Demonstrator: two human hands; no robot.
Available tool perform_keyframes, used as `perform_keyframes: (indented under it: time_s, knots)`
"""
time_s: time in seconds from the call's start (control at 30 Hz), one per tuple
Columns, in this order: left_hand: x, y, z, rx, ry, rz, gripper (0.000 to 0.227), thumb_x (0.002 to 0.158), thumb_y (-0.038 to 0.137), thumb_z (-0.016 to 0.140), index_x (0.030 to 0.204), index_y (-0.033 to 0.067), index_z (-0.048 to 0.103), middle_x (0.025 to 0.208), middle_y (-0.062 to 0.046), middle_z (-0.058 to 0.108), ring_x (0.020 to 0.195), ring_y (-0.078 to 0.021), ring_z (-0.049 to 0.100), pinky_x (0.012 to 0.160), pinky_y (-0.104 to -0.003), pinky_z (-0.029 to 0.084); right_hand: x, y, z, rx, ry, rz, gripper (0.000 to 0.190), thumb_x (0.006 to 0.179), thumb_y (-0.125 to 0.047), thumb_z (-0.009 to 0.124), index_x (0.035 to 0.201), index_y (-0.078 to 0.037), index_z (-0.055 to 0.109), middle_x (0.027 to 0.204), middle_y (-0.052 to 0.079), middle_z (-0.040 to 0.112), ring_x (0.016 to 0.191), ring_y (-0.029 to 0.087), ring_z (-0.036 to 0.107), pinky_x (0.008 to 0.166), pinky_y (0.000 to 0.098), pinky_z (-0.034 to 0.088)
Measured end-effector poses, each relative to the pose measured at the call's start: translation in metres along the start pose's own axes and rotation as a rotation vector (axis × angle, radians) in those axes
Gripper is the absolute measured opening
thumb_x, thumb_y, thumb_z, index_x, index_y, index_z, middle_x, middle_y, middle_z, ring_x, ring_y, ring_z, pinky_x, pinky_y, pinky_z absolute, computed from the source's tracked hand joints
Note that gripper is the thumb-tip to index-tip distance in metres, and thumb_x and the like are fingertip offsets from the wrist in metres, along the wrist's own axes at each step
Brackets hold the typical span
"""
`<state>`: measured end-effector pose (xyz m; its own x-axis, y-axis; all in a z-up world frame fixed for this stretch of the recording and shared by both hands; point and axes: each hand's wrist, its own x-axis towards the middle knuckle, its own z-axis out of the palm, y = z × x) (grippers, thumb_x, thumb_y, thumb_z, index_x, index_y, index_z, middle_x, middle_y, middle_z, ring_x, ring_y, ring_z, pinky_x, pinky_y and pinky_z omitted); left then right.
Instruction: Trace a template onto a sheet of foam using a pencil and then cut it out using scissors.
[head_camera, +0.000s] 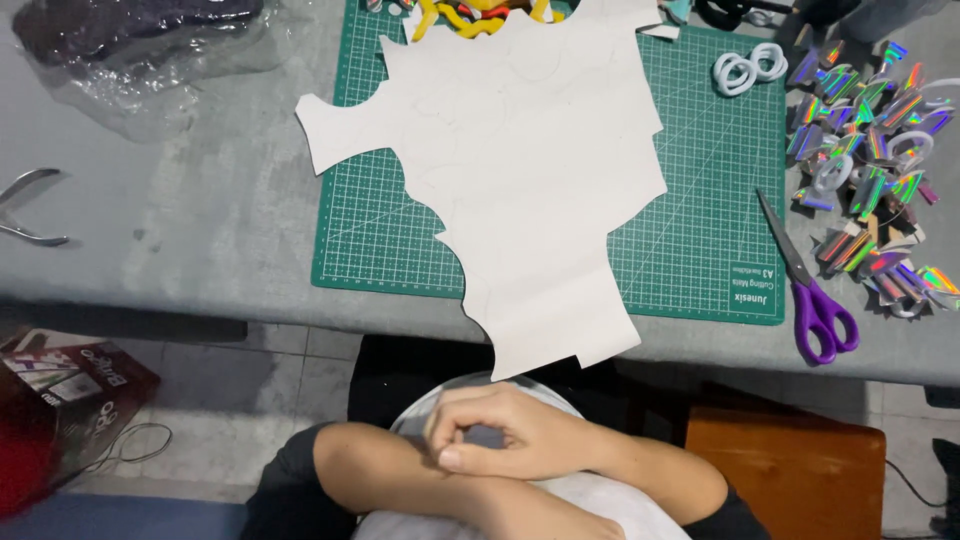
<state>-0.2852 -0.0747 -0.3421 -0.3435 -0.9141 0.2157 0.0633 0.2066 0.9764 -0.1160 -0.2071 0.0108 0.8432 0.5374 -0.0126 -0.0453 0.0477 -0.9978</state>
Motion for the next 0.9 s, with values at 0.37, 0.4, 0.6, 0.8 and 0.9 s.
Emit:
perform_keyframes:
  time_s: [0.37, 0.4, 0.6, 0.8, 0.9]
  knots:
    - [-0.058, 0.36, -0.233, 0.129, 0.649, -0.439, 0.024, 0.095, 0.028, 0.07, 0.097, 0.0054, 0.075, 0.08, -0.005, 0.076, 0.071, -0.0137, 0.073, 0.065, -0.028, 0.058, -0.173, -0.029, -0.082, -1.567, 1.241, 0.254, 0.012, 0.105, -0.005, 0.077, 0.114, -0.01, 0.073, 0.116, 0.005, 0.072, 0.105, 0.023, 0.07, 0.091, 0.0309, 0.055]
    - [-0.062, 0.352, -0.233, 0.134, 0.647, -0.439, 0.024, 0.095, 0.028, 0.07, 0.097, 0.0054, 0.075, 0.08, -0.005, 0.076, 0.071, -0.0137, 0.073, 0.065, -0.028, 0.058, -0.183, -0.027, -0.085, -1.567, 1.247, 0.252, 0.012, 0.105, -0.005, 0.077, 0.114, -0.01, 0.073, 0.116, 0.005, 0.072, 0.105, 0.023, 0.07, 0.091, 0.0309, 0.055]
    - [-0.058, 0.302, -0.222, 0.063, 1.083, -0.543, 0.03, 0.092, 0.022, 0.069, 0.113, 0.0006, 0.074, 0.102, -0.011, 0.081, 0.094, -0.015, 0.077, 0.083, -0.028, 0.06, -0.224, -0.017, -0.098, -1.602, 1.236, 0.76, 0.014, 0.108, -0.021, 0.076, 0.122, -0.018, 0.075, 0.12, 0.002, 0.073, 0.089, 0.023, 0.069, 0.078, 0.0344, 0.054]
    - [-0.027, 0.305, -0.227, -0.061, 1.106, -0.548, 0.031, 0.092, 0.023, 0.071, 0.106, -0.0052, 0.074, 0.091, -0.011, 0.079, 0.081, -0.0116, 0.073, 0.07, -0.026, 0.058, -0.215, -0.036, -0.112, -1.56, 1.127, 0.882, 0.041, 0.092, -0.021, 0.078, 0.131, -0.018, 0.066, 0.114, 0.003, 0.071, 0.09, 0.023, 0.072, 0.072, 0.0365, 0.055]
    - [-0.024, 0.298, -0.225, -0.087, 1.105, -0.543, 0.031, 0.094, 0.023, 0.071, 0.097, -0.0074, 0.076, 0.08, -0.009, 0.076, 0.07, -0.0076, 0.067, 0.061, -0.024, 0.055, -0.219, -0.033, -0.12, -1.593, 1.037, 0.925, 0.056, 0.083, -0.017, 0.081, 0.135, -0.015, 0.061, 0.113, 0.003, 0.073, 0.089, 0.025, 0.072, 0.067, 0.0376, 0.054]
